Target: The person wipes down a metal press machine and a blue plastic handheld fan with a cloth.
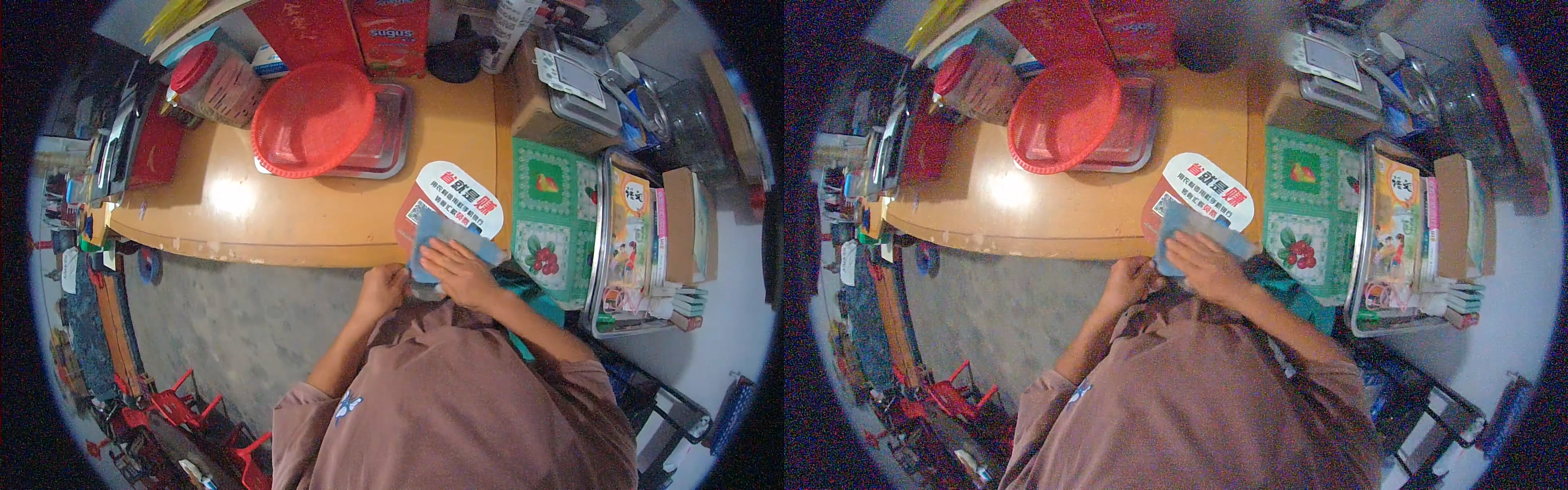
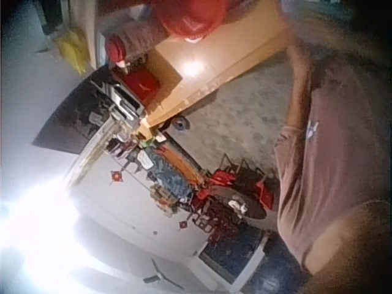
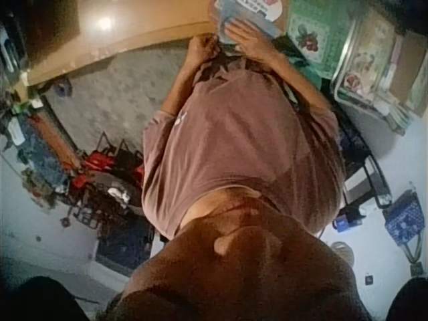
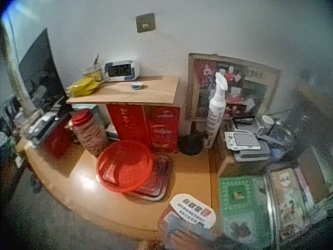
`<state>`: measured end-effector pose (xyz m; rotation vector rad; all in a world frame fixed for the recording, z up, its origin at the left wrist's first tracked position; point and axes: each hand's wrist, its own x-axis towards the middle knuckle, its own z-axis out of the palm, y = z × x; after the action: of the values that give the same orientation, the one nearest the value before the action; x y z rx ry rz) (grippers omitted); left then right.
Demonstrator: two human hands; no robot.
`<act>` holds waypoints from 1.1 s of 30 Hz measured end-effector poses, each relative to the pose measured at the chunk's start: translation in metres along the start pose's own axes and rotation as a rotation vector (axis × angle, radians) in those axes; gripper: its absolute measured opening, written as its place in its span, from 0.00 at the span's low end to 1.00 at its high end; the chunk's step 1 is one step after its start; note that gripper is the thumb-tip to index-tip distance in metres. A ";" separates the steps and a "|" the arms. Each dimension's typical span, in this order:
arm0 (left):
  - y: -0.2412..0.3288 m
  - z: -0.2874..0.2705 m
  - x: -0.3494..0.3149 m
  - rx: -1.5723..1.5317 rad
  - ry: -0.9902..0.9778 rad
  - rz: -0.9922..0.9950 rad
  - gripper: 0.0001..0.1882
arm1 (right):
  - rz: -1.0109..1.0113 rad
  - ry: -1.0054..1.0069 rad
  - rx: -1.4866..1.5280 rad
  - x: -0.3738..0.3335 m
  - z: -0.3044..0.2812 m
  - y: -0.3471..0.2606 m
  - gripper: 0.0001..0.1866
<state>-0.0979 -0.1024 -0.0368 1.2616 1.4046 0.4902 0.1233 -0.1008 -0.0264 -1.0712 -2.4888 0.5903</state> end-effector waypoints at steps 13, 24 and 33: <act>-0.003 -0.001 0.001 -0.142 -0.068 -0.120 0.13 | 0.200 0.164 -0.248 -0.028 -0.008 0.025 0.25; 0.012 -0.008 -0.001 -0.124 -0.123 -0.156 0.13 | -0.009 -0.037 -0.074 -0.044 -0.011 0.005 0.25; 0.013 -0.009 0.000 -0.101 -0.136 -0.128 0.14 | 0.344 0.117 -0.251 0.016 -0.037 0.061 0.29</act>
<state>-0.1008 -0.0950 -0.0235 1.0959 1.3200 0.3754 0.1672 -0.0422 -0.0240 -1.5996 -2.3356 0.2975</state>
